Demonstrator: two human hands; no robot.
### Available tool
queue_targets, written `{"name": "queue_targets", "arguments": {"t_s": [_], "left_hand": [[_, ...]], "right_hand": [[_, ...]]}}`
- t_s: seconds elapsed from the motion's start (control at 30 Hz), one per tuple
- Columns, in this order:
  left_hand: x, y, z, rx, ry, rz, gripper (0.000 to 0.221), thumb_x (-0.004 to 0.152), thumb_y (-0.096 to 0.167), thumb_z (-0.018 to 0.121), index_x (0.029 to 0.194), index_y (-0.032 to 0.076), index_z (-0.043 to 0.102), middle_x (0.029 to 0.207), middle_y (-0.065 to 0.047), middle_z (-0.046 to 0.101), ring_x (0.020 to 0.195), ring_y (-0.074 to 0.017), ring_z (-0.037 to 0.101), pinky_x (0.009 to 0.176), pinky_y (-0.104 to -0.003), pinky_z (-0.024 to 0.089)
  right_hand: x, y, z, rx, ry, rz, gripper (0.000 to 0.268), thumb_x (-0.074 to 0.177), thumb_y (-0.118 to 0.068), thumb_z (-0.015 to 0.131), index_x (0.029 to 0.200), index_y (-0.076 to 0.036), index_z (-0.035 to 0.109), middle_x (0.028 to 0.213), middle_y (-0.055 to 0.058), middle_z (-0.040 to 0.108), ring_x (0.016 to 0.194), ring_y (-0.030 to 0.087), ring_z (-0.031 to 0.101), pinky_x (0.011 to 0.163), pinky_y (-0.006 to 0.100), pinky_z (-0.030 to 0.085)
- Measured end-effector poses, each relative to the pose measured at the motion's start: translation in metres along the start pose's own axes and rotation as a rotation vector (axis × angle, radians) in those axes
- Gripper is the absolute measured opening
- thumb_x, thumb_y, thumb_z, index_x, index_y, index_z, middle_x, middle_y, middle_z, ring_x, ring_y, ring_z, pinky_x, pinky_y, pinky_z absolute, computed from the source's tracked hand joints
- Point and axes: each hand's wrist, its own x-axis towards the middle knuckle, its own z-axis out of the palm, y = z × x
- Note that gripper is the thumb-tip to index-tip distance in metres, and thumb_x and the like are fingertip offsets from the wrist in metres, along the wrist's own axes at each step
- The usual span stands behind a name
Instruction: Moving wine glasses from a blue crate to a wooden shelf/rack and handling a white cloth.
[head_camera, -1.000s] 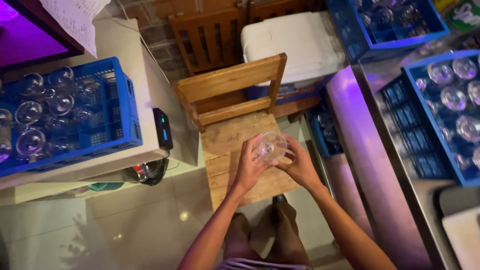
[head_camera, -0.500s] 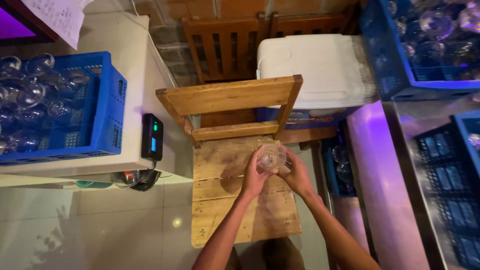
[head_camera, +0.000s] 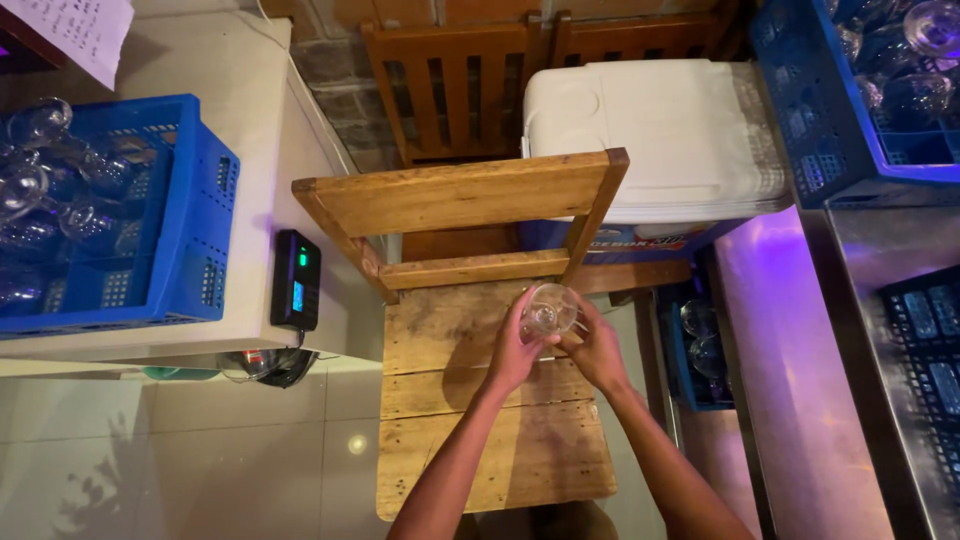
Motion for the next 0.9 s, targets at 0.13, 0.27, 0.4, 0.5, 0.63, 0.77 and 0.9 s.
{"name": "queue_targets", "arguments": {"t_s": [0.13,0.27,0.4,0.5,0.63,0.77,0.9], "left_hand": [[-0.001,0.004,-0.003,0.045,0.007,-0.054,0.093,0.081,0.002,0.084,0.159,0.015,0.035,0.153,-0.009,0.05,0.13,-0.0228,0.058,0.101,-0.035,0.055],[-0.002,-0.003,-0.01,-0.052,-0.007,-0.098,0.095,0.081,0.001,0.082,0.16,0.018,0.032,0.156,-0.009,0.047,0.132,-0.0232,0.056,0.102,-0.035,0.056],[-0.005,0.009,-0.017,0.109,0.001,-0.065,0.098,0.082,-0.003,0.084,0.162,0.018,0.032,0.158,-0.012,0.049,0.131,-0.0252,0.059,0.102,-0.034,0.056],[-0.004,-0.004,-0.019,-0.07,-0.028,-0.114,0.099,0.082,0.001,0.081,0.162,0.019,0.027,0.161,-0.01,0.04,0.133,-0.0228,0.055,0.102,-0.033,0.058],[-0.006,0.01,-0.02,-0.015,-0.023,-0.121,0.098,0.082,0.002,0.082,0.162,0.019,0.029,0.161,-0.01,0.041,0.133,-0.0236,0.056,0.102,-0.033,0.058],[-0.009,0.007,-0.025,0.048,-0.015,-0.065,0.099,0.083,-0.001,0.083,0.164,0.017,0.029,0.161,-0.013,0.044,0.133,-0.0256,0.057,0.103,-0.034,0.056],[-0.009,0.006,-0.026,-0.009,-0.004,-0.117,0.103,0.081,0.0,0.081,0.165,0.019,0.024,0.164,-0.01,0.038,0.136,-0.0235,0.053,0.102,-0.034,0.057]], "right_hand": [[-0.004,-0.005,0.003,0.028,-0.007,-0.014,0.086,0.075,0.011,0.078,0.152,-0.008,0.043,0.146,0.01,0.058,0.132,0.023,0.06,0.107,0.035,0.054],[-0.002,0.001,0.008,0.026,0.001,-0.021,0.087,0.075,0.009,0.079,0.152,-0.009,0.042,0.148,0.01,0.055,0.132,0.024,0.059,0.107,0.037,0.054],[0.002,0.02,0.013,0.039,-0.008,-0.012,0.087,0.075,0.005,0.082,0.152,-0.01,0.043,0.145,0.011,0.057,0.132,0.024,0.059,0.106,0.038,0.054],[-0.004,0.004,0.016,0.008,0.009,0.007,0.086,0.076,0.003,0.082,0.151,-0.011,0.044,0.146,0.009,0.057,0.131,0.024,0.059,0.105,0.038,0.055],[-0.009,-0.009,0.018,-0.011,0.012,0.024,0.085,0.076,0.002,0.083,0.151,-0.011,0.045,0.144,0.009,0.058,0.131,0.023,0.059,0.104,0.037,0.056],[-0.006,0.01,0.022,0.004,0.019,-0.025,0.084,0.075,0.005,0.081,0.15,-0.01,0.046,0.144,0.011,0.059,0.13,0.024,0.06,0.103,0.037,0.057],[-0.002,0.024,0.025,0.026,0.021,-0.034,0.088,0.074,0.008,0.08,0.151,-0.007,0.042,0.144,0.012,0.058,0.129,0.024,0.061,0.102,0.037,0.057]]}}
